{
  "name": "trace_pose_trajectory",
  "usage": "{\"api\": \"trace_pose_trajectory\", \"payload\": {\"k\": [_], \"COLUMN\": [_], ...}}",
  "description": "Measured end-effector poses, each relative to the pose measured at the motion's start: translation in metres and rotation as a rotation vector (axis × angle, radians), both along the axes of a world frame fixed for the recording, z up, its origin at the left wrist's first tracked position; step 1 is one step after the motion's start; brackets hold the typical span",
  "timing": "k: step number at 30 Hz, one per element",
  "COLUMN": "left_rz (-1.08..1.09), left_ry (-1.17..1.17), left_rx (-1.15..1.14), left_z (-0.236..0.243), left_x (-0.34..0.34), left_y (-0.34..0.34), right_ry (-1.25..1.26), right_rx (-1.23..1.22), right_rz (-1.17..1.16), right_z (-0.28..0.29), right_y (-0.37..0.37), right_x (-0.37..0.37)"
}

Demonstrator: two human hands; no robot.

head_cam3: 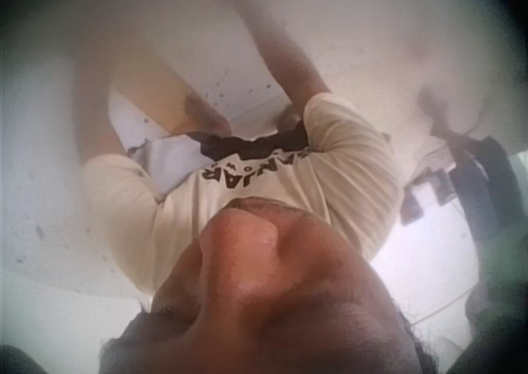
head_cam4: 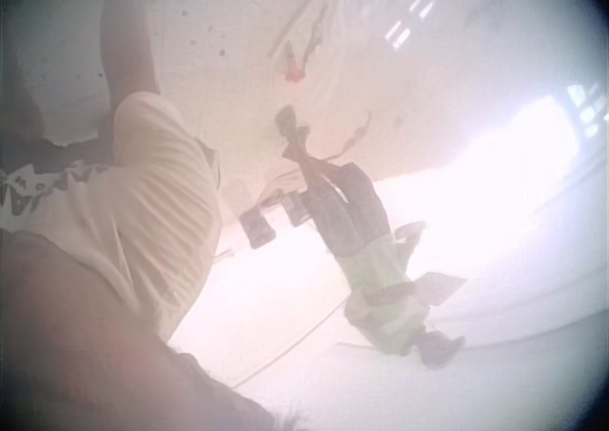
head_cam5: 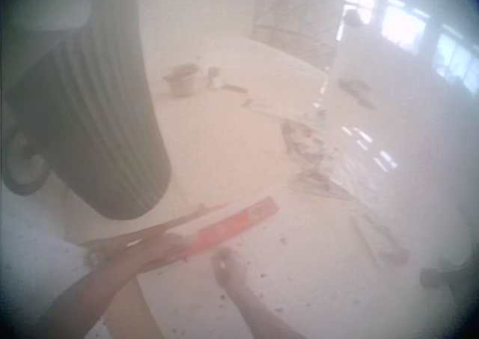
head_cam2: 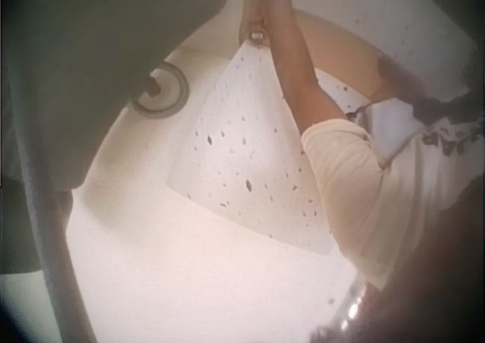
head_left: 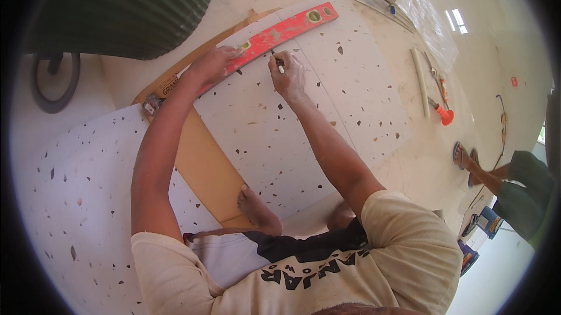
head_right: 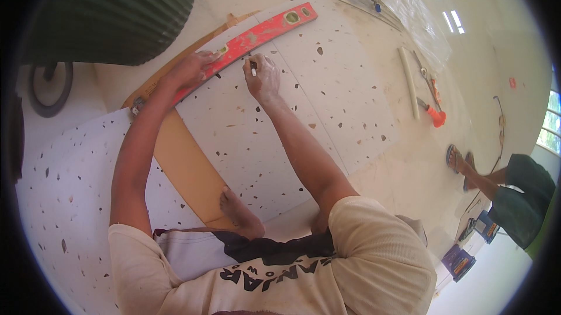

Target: The person measures and marks a large white terrazzo tile using a red spirit level and a black marker. They also use a tape measure to measure a gap in the floor and transfer those measurements to the tile to prepare it for cutting.

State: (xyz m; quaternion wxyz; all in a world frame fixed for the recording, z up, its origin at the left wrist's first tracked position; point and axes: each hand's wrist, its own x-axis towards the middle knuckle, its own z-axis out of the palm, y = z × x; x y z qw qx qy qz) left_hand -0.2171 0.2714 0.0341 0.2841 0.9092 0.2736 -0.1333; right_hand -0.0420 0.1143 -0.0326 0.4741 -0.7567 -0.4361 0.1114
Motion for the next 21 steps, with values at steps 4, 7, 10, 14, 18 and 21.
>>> {"api": "trace_pose_trajectory", "payload": {"k": [4,7,10,14,18,21], "left_rz": [0.034,-0.019,-0.045,-0.034,-0.028,-0.027], "left_ry": [-0.040,-0.080,-0.092,-0.092,-0.098,-0.098], "left_rx": [0.079,0.146,0.164,0.155,0.140,0.139], "left_z": [0.000,-0.014,-0.017,-0.016,-0.011,-0.008], "left_x": [-0.002,-0.011,-0.010,-0.008,-0.008,-0.007], "left_y": [-0.006,0.001,0.001,0.001,-0.002,-0.002], "right_ry": [0.068,0.157,0.174,0.152,0.209,0.167], "right_rx": [0.024,0.007,-0.146,-0.066,-0.109,-0.122], "right_rz": [-0.114,-0.185,-0.142,-0.160,-0.208,-0.216], "right_z": [-0.001,0.006,0.014,0.008,0.013,0.013], "right_y": [0.003,0.006,0.009,0.007,0.008,0.009], "right_x": [0.028,0.052,0.068,0.066,0.062,0.064]}}
